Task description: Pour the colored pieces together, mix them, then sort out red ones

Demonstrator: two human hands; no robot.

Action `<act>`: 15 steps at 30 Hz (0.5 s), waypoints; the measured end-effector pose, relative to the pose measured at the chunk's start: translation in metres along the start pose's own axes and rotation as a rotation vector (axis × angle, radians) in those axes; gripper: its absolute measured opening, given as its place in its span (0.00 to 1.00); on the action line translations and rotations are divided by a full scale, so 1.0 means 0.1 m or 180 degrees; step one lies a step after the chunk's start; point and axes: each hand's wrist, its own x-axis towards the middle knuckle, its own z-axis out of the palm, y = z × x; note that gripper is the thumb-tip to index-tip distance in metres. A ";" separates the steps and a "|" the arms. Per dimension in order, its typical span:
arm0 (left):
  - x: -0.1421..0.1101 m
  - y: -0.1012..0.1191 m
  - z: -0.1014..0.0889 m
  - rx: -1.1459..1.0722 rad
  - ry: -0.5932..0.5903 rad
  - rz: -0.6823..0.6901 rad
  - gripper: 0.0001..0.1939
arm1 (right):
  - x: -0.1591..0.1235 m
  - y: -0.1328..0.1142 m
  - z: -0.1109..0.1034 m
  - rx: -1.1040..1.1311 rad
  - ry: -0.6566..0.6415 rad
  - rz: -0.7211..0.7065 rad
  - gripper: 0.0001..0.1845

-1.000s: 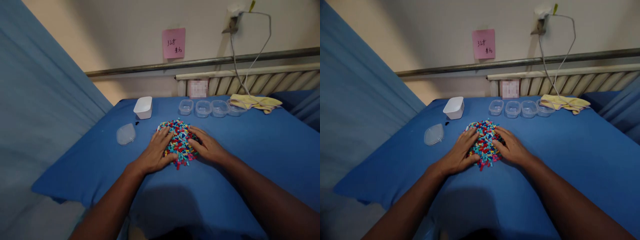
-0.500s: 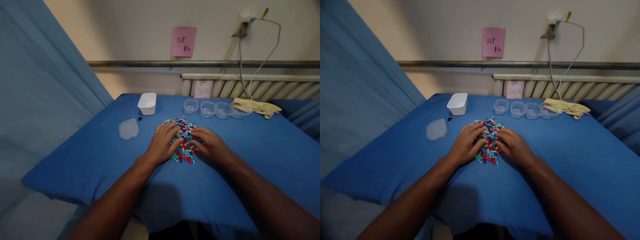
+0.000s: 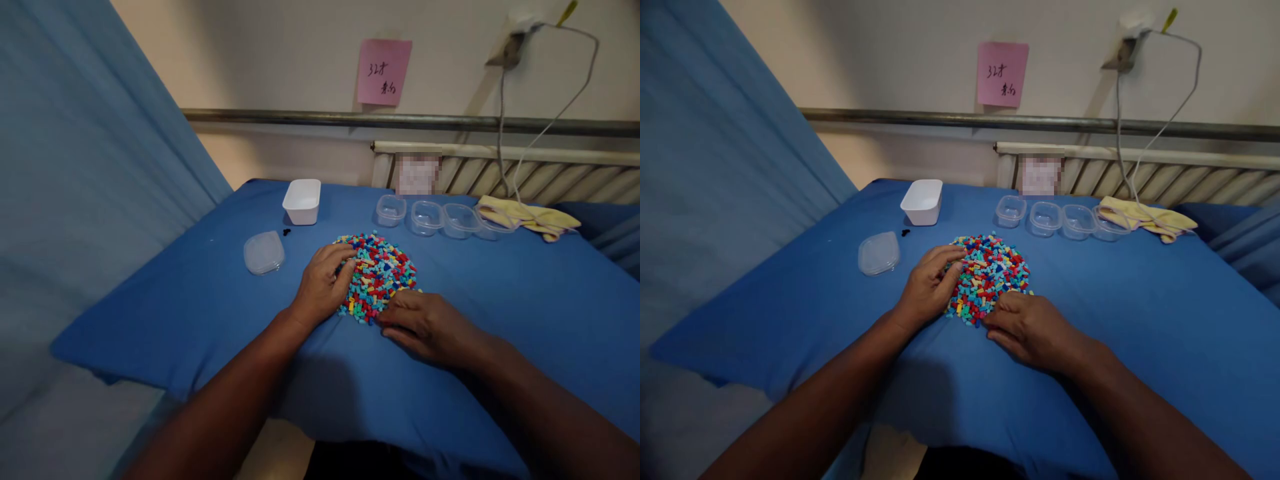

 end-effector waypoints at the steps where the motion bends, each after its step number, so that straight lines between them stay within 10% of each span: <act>1: 0.00 -0.01 0.00 0.0029 -0.0036 -0.0004 0.12 | 0.02 0.00 0.02 -0.0065 0.0018 0.0033 0.13; 9: 0.02 -0.05 0.06 0.0773 -0.0769 -0.0446 0.26 | 0.19 0.18 0.07 -0.0311 0.1144 0.0628 0.14; 15: 0.08 -0.12 0.04 0.0678 -0.0932 -0.1398 0.37 | 0.15 0.23 0.25 -0.0405 0.0777 0.1187 0.41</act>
